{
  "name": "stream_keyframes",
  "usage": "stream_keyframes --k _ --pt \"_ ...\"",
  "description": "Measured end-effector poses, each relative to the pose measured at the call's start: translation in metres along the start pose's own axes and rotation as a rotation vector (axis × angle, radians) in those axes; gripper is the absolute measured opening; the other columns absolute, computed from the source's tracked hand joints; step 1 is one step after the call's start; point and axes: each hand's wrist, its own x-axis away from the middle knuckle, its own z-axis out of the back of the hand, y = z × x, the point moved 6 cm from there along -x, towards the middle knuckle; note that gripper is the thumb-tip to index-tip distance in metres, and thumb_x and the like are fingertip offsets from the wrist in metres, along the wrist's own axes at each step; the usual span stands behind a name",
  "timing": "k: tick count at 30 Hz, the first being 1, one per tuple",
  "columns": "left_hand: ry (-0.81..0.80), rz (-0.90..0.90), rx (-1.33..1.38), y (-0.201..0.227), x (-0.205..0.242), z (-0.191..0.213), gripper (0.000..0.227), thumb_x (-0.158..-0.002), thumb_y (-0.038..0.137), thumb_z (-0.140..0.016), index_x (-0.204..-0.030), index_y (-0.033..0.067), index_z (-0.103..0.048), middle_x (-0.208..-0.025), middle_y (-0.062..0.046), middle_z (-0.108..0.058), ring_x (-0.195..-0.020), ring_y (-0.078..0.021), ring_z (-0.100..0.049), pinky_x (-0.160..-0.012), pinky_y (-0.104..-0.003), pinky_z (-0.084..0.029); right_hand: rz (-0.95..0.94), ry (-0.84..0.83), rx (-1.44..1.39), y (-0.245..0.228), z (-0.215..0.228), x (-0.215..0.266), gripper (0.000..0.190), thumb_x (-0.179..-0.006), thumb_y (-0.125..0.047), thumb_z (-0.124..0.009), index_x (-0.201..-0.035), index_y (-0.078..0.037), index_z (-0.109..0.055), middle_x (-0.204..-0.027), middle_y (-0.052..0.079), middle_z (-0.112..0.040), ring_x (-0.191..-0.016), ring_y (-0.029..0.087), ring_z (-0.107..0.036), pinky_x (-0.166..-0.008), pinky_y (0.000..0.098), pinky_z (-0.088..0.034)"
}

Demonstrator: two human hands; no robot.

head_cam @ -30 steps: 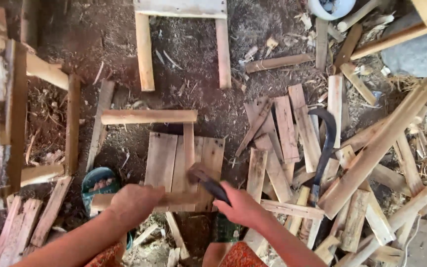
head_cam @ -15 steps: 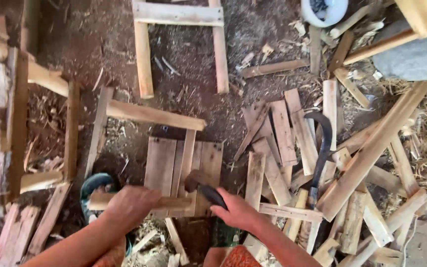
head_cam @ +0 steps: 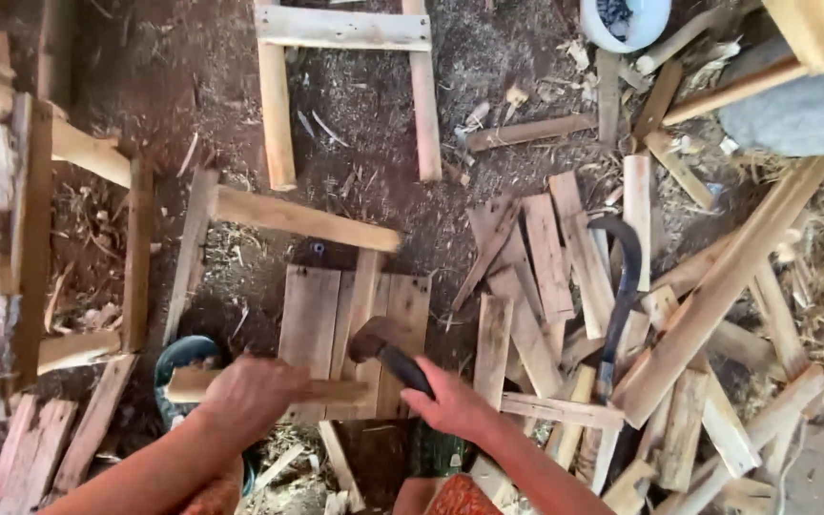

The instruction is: The person kneels on the ground of a woodworking area and hammers nails into small wooden boards and stool frames. They position nails on the boards, drive them in with a hammer, and reposition the wooden pieces between strikes while working among scattered scrap wood.

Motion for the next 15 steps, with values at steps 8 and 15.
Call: stream_keyframes --k 8,15 --pt "0.002 0.047 0.059 -0.004 0.000 0.029 0.014 -0.086 0.010 -0.045 -0.096 0.0139 -0.053 -0.070 -0.006 -0.066 -0.051 -0.0170 -0.062 -0.044 -0.033 -0.053 0.445 0.349 -0.434 -0.081 0.066 0.080 0.054 -0.079 -0.002 -0.048 -0.132 -0.002 -0.038 -0.068 0.002 -0.053 -0.051 0.010 -0.042 -0.043 0.0220 -0.035" --pt "-0.182 -0.002 -0.080 0.000 -0.002 0.008 0.026 -0.086 0.011 -0.060 -0.111 0.0127 -0.051 -0.080 -0.003 -0.066 -0.054 -0.0120 -0.062 -0.048 -0.025 -0.058 -0.067 -0.063 0.078 -0.002 -0.007 -0.002 0.030 -0.089 -0.025 -0.053 -0.115 -0.012 -0.047 -0.079 0.004 -0.061 -0.063 0.017 -0.056 -0.054 0.0306 -0.043"
